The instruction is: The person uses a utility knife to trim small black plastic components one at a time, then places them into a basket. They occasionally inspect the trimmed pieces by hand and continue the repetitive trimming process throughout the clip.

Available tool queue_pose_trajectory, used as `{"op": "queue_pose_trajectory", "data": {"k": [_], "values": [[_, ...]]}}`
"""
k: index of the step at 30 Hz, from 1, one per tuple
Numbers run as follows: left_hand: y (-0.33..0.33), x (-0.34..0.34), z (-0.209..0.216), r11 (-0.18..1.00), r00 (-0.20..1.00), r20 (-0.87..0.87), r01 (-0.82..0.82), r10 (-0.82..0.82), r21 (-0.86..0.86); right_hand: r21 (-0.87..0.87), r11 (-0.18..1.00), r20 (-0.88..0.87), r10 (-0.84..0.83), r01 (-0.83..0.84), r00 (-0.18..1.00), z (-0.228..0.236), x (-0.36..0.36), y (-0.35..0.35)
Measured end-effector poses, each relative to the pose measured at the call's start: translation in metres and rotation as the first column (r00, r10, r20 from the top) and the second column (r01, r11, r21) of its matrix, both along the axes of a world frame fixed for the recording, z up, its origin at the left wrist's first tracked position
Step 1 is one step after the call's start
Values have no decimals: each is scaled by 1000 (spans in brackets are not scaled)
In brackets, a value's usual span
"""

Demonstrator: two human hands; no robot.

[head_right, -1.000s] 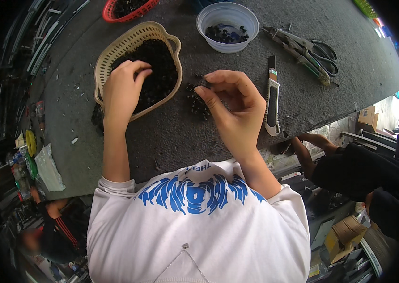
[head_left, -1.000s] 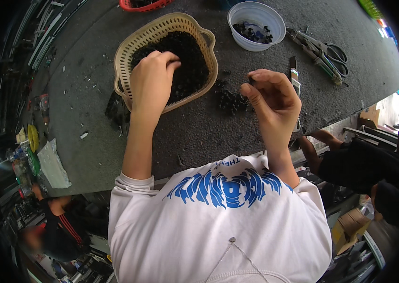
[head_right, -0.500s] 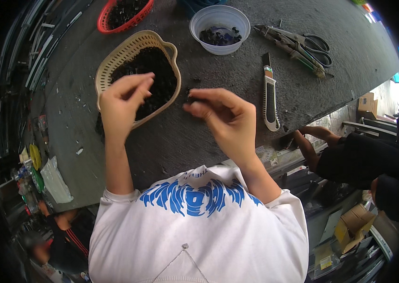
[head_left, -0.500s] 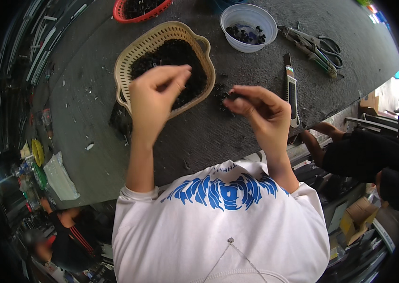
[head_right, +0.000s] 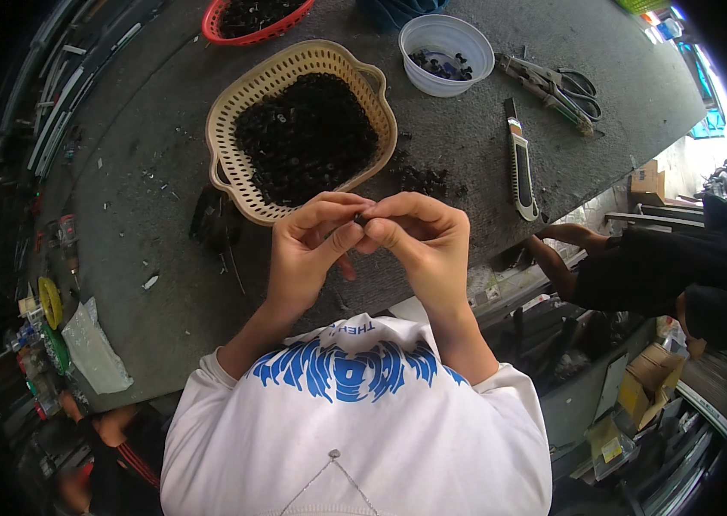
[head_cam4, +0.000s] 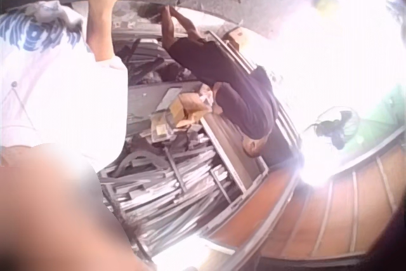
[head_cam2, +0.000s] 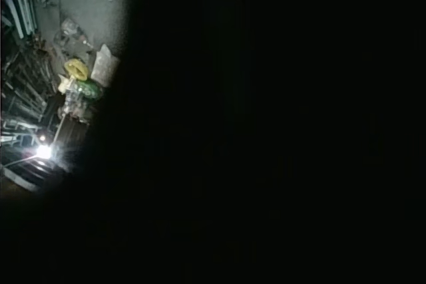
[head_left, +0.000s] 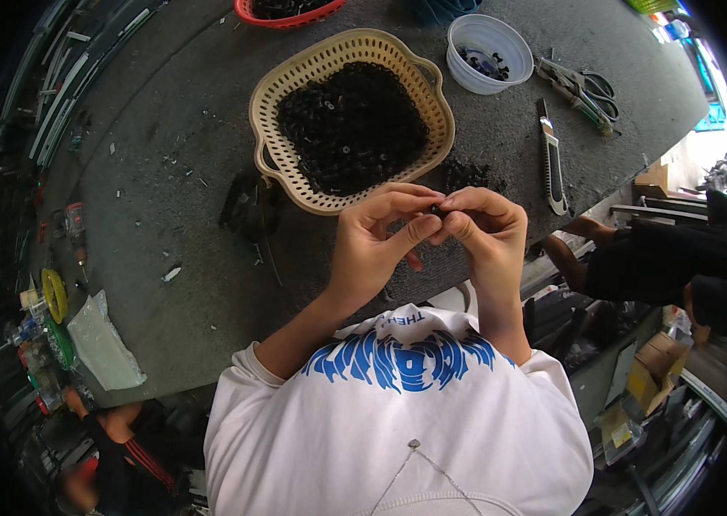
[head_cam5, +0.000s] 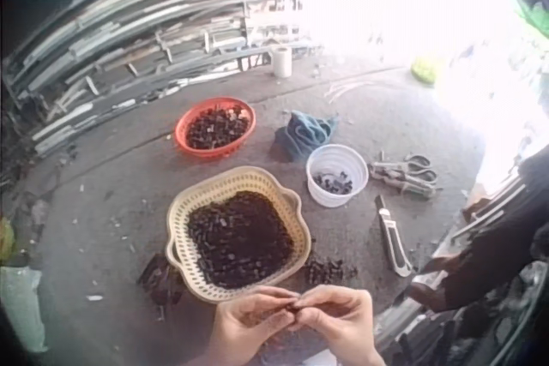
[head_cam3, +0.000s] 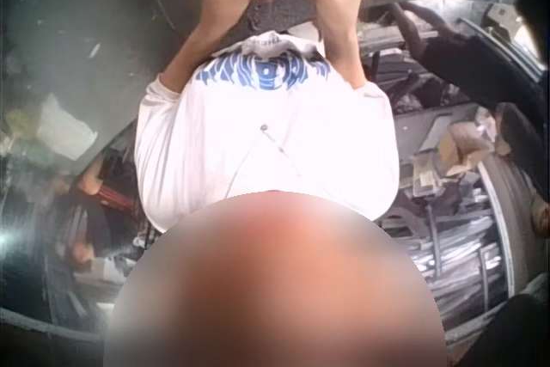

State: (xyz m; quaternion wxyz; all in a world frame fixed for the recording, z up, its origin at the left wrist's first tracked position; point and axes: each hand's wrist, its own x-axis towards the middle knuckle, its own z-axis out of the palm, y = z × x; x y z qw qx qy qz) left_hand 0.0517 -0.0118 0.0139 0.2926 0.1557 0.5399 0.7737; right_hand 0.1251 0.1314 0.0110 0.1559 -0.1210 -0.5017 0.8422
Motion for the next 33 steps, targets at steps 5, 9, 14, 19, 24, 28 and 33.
{"op": "queue_pose_trajectory", "data": {"k": [5, 9, 14, 19, 24, 28, 33], "values": [[-12, 14, -3, 995, 995, -31, -96, 96, -2, 168, 986, -17, -16, 18, 1000, 0, 5, -18], [-17, 28, -2, 971, 975, 35, -224, 222, 88, 366, 917, -127, -121, 160, 984, 0, 2, -42], [-12, 38, -4, 937, 943, 10, -332, 333, 111, 263, 945, -104, -171, 193, 980, 4, 9, -67], [-10, 27, -3, 956, 921, -288, -287, 262, -50, 424, 870, -189, -188, 253, 964, 3, 8, -48], [-20, -10, 10, 900, 800, -581, -353, 150, -255, 610, 628, -348, -336, 483, 875, 19, -57, 44], [-11, -51, 13, 763, 697, -715, -438, -45, -475, 822, 445, -185, -381, 355, 906, 24, -92, 93], [8, -98, 4, 528, 476, -749, -531, -461, -663, 827, 502, -74, -351, 254, 933, -2, -32, 106]]}}
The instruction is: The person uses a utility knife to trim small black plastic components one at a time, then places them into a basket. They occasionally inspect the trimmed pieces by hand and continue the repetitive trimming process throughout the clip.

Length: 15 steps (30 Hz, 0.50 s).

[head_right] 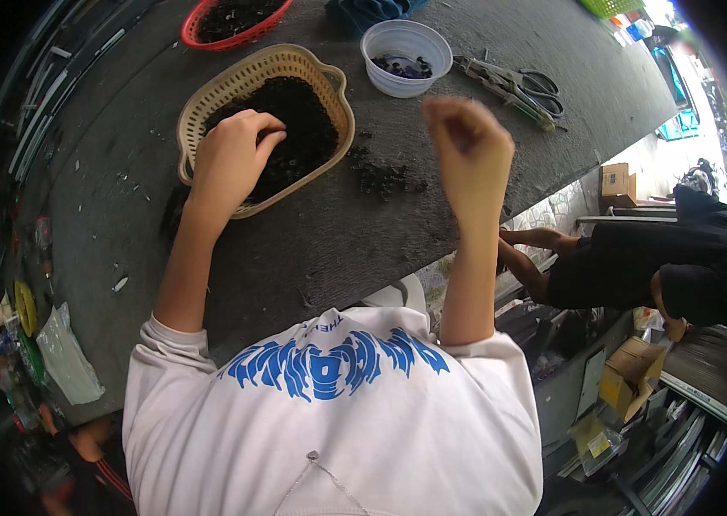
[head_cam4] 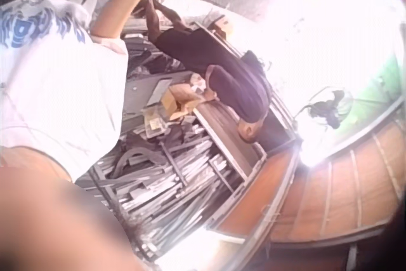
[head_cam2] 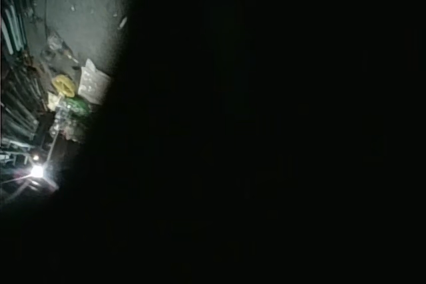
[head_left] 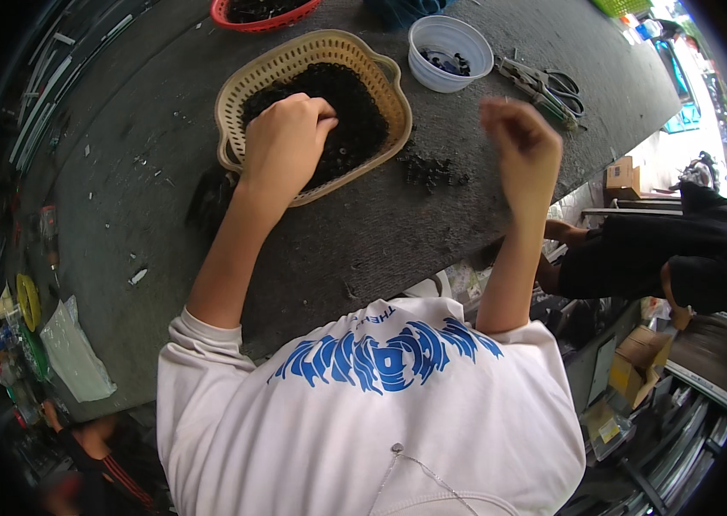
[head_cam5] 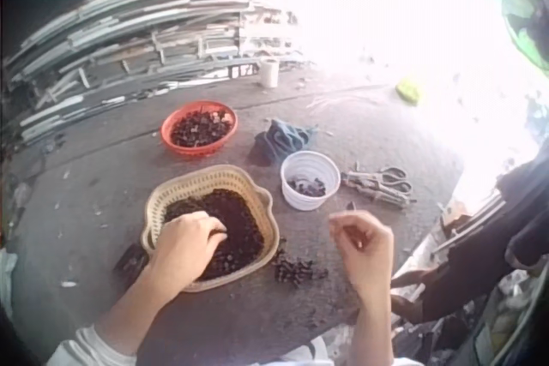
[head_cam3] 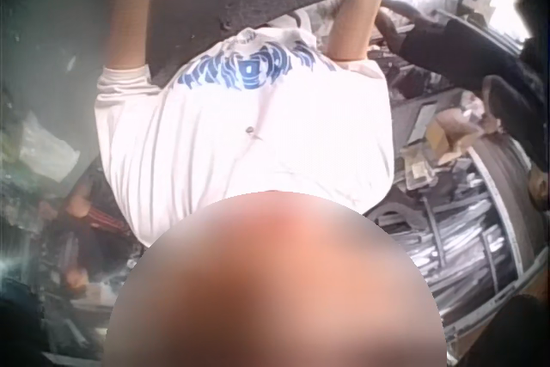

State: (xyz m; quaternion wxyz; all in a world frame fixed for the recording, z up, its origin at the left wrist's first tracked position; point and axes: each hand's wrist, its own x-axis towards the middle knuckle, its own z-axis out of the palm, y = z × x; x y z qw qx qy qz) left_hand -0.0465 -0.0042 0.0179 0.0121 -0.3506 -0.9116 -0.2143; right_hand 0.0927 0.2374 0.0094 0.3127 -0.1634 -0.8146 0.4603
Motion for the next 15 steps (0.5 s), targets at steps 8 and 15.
{"op": "queue_pose_trajectory", "data": {"k": [8, 15], "values": [[13, -11, -4, 982, 1000, 2, 18, -18, -190, 119, 983, 361, 89, -140, 928, -45, 49, -11], [16, -7, -6, 992, 1000, -13, 11, -13, -128, 78, 992, 398, 63, -102, 915, -40, 54, -15]]}}
